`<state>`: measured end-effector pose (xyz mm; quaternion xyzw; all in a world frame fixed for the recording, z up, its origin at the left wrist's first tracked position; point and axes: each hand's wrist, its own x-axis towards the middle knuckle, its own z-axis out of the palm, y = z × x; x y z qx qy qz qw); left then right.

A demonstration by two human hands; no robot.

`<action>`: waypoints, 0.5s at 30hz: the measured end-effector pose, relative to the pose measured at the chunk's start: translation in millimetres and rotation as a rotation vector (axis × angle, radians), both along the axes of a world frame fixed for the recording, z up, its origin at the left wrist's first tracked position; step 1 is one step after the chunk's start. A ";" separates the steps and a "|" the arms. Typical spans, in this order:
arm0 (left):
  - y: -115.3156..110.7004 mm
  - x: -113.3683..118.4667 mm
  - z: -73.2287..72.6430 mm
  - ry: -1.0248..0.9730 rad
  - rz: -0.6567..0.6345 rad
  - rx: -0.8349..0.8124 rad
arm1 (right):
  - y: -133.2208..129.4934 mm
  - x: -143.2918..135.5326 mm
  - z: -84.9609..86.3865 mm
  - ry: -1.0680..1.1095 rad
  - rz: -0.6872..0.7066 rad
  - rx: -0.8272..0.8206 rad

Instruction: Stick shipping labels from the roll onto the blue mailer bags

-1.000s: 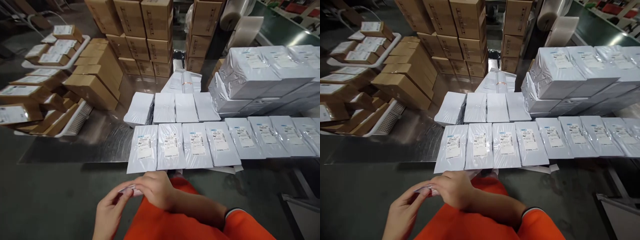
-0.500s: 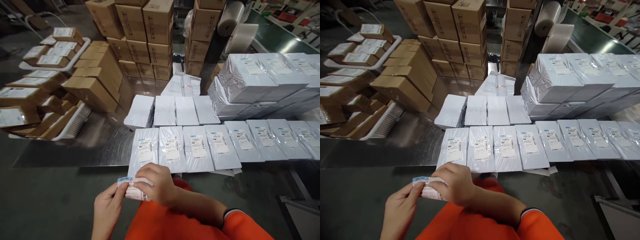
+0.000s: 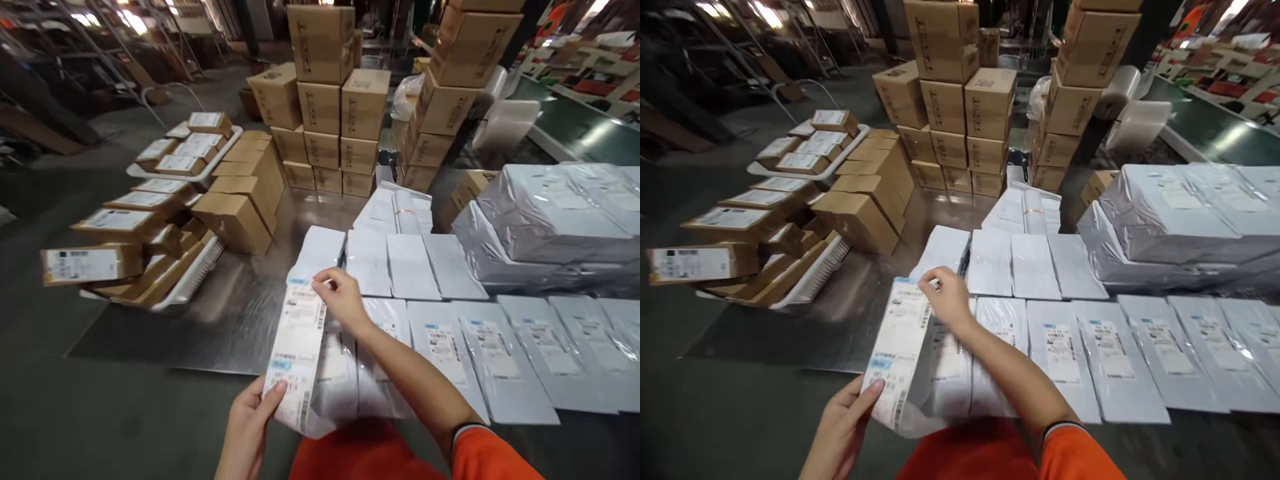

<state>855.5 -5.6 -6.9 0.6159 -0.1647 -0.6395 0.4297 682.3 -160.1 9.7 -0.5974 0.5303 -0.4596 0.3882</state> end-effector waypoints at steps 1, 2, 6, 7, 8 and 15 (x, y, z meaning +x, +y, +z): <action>-12.1 2.7 -3.8 0.026 -0.041 0.006 | -24.1 -2.7 -11.0 0.059 -0.043 0.048; -26.6 5.1 -7.9 0.043 -0.085 0.007 | -47.9 -5.9 -22.8 0.121 -0.086 0.091; -99.1 10.7 -34.5 -0.003 -0.214 -0.008 | -129.7 -17.0 -72.0 0.252 -0.208 0.131; -117.3 11.2 -44.6 -0.030 -0.222 -0.011 | -145.2 -18.1 -83.9 0.276 -0.225 0.128; -134.2 11.1 -55.7 -0.055 -0.227 -0.014 | -158.8 -18.4 -95.2 0.301 -0.243 0.124; -196.8 5.4 -125.7 -0.177 -0.300 -0.020 | -208.7 -9.8 -147.5 0.523 -0.367 0.091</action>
